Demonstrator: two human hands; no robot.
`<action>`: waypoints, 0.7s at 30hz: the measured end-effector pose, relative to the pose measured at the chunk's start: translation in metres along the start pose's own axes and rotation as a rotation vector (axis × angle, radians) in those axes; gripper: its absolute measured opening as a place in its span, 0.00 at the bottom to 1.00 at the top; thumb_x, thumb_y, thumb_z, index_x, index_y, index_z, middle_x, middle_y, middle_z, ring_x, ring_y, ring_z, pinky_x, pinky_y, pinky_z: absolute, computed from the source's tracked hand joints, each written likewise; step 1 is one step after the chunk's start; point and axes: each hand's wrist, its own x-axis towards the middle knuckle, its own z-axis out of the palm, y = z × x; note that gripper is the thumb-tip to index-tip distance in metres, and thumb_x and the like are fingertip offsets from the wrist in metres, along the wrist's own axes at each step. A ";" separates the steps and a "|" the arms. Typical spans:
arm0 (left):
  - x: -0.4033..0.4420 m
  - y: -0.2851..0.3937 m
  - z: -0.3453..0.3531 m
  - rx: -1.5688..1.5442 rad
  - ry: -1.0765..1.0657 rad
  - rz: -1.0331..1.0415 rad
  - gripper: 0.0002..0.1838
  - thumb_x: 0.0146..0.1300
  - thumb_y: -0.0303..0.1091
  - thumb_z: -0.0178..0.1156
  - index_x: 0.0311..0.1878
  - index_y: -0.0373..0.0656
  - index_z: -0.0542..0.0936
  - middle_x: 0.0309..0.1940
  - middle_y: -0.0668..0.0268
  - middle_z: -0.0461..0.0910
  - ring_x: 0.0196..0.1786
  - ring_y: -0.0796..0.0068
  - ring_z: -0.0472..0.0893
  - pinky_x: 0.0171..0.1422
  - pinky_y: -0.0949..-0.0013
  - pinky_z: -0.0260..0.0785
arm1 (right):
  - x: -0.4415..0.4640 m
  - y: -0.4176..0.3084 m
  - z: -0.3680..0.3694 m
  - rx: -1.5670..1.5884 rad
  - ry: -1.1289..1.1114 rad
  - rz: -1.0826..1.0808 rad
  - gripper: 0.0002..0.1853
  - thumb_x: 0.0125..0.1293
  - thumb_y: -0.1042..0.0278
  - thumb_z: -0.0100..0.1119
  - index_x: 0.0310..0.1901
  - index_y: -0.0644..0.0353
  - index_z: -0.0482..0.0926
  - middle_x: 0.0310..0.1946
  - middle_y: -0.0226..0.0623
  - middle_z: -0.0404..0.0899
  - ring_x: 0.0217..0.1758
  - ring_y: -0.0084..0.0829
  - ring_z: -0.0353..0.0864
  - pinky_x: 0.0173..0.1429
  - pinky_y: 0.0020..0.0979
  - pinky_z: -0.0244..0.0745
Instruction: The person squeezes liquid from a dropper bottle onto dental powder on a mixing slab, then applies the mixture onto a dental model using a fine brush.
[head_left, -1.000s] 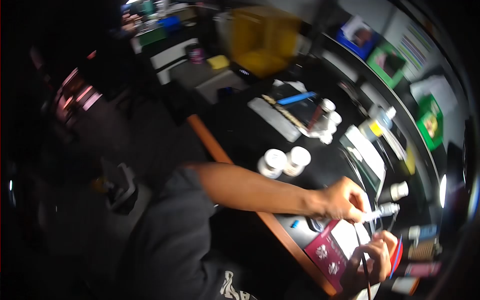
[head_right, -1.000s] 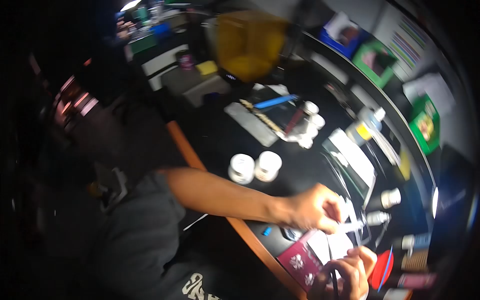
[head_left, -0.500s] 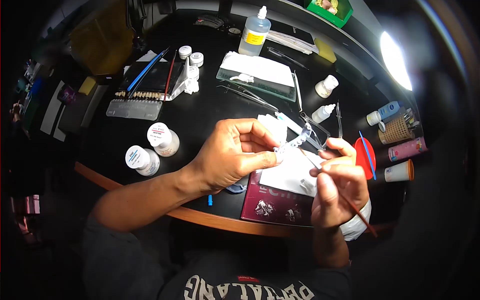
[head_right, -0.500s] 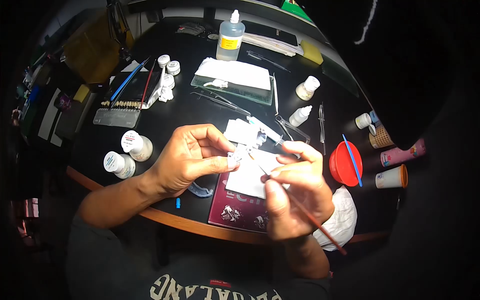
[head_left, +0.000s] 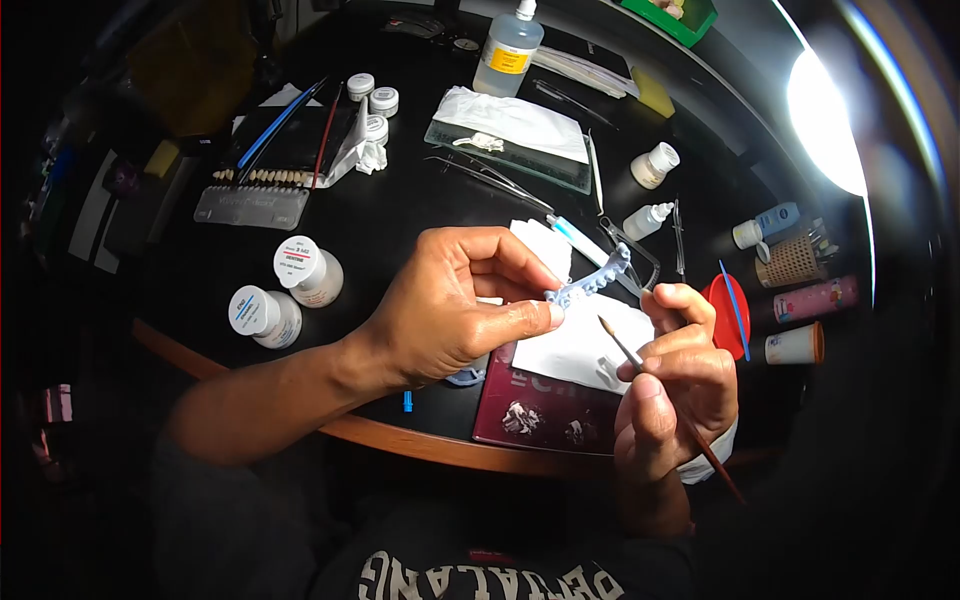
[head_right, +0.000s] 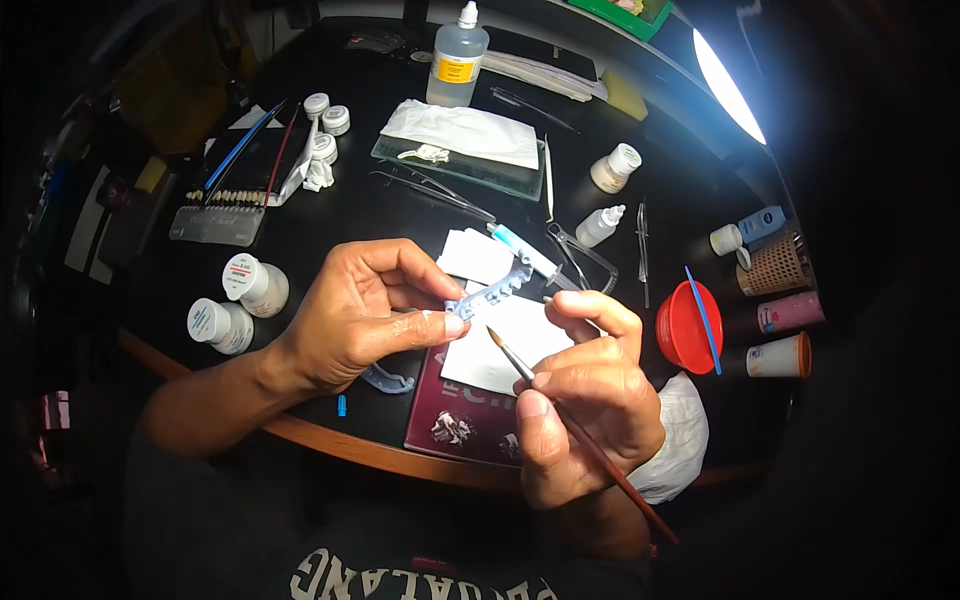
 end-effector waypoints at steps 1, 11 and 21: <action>0.000 0.001 0.000 0.009 -0.008 -0.005 0.10 0.62 0.17 0.68 0.46 0.30 0.81 0.42 0.55 0.85 0.47 0.70 0.87 0.55 0.71 0.82 | -0.002 0.003 0.003 0.068 0.079 0.041 0.08 0.58 0.79 0.60 0.40 0.64 0.76 0.26 0.38 0.80 0.58 0.46 0.77 0.70 0.51 0.71; -0.001 0.003 0.000 -0.048 -0.022 -0.043 0.10 0.63 0.16 0.66 0.48 0.29 0.80 0.42 0.53 0.85 0.48 0.66 0.89 0.57 0.68 0.84 | -0.004 0.006 0.004 0.112 0.035 0.044 0.11 0.57 0.87 0.56 0.41 0.66 0.74 0.33 0.44 0.79 0.70 0.55 0.71 0.77 0.60 0.64; 0.001 -0.001 -0.001 0.007 -0.056 0.000 0.11 0.62 0.17 0.68 0.47 0.29 0.81 0.41 0.52 0.86 0.48 0.68 0.88 0.57 0.68 0.82 | -0.004 0.007 0.005 0.009 0.032 0.026 0.13 0.47 0.89 0.57 0.36 0.65 0.75 0.30 0.41 0.77 0.62 0.53 0.77 0.71 0.58 0.73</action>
